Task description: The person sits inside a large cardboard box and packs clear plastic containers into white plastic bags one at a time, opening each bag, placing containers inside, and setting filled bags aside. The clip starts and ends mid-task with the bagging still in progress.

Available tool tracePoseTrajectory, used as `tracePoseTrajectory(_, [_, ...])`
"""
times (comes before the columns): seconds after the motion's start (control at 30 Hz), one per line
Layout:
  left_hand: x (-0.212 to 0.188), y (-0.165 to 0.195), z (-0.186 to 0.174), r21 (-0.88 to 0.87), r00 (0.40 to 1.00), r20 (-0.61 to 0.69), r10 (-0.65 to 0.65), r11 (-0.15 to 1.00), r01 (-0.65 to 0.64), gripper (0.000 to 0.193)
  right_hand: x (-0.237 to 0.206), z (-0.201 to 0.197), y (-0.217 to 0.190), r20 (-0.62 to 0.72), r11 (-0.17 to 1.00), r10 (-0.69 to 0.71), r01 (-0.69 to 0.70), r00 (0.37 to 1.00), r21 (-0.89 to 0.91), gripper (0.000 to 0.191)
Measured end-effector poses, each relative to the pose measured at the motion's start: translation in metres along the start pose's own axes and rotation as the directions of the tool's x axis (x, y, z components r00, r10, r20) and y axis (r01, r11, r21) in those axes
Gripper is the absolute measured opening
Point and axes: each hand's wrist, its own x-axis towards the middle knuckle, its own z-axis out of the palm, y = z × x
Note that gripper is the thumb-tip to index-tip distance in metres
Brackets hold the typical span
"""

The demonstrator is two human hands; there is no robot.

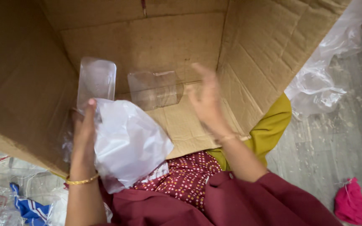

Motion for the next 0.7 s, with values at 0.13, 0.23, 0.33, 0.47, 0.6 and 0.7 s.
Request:
tracePoseTrajectory(0.13, [-0.005,-0.001,0.032,0.311,0.995,0.082,-0.058,0.950,0.030,0.071,0.013,0.074,0.011,0.273,0.960,0.225,-0.166,0.935,-0.225,0.090])
tracePoseTrajectory(0.23, [-0.006,-0.015,0.068,0.325,0.974,0.199,-0.106,0.945,0.037,0.080,0.012,0.098,0.032,0.317,0.960,0.236,-0.171,0.919,-0.221,0.101])
tracePoseTrajectory(0.33, [-0.004,-0.018,0.085,0.376,0.949,0.312,-0.035,0.922,-0.089,0.077,0.006,0.103,0.053,0.317,0.967,0.252,-0.233,0.914,-0.100,0.103])
tracePoseTrajectory(0.47, [-0.004,-0.012,0.093,0.234,0.888,0.457,-0.059,0.971,-0.056,0.080,0.004,0.102,0.068,0.299,0.961,0.259,-0.275,0.919,0.012,0.104])
tracePoseTrajectory(0.6, [0.006,-0.005,0.117,0.481,0.887,0.380,-0.262,0.875,0.052,0.080,0.009,0.094,0.076,0.193,0.943,0.328,-0.331,0.925,-0.013,0.096])
tracePoseTrajectory(0.7, [0.004,-0.007,0.147,0.418,0.833,0.480,-0.276,0.907,0.060,0.079,0.010,0.078,0.092,0.092,0.886,0.461,-0.464,0.882,0.002,0.087])
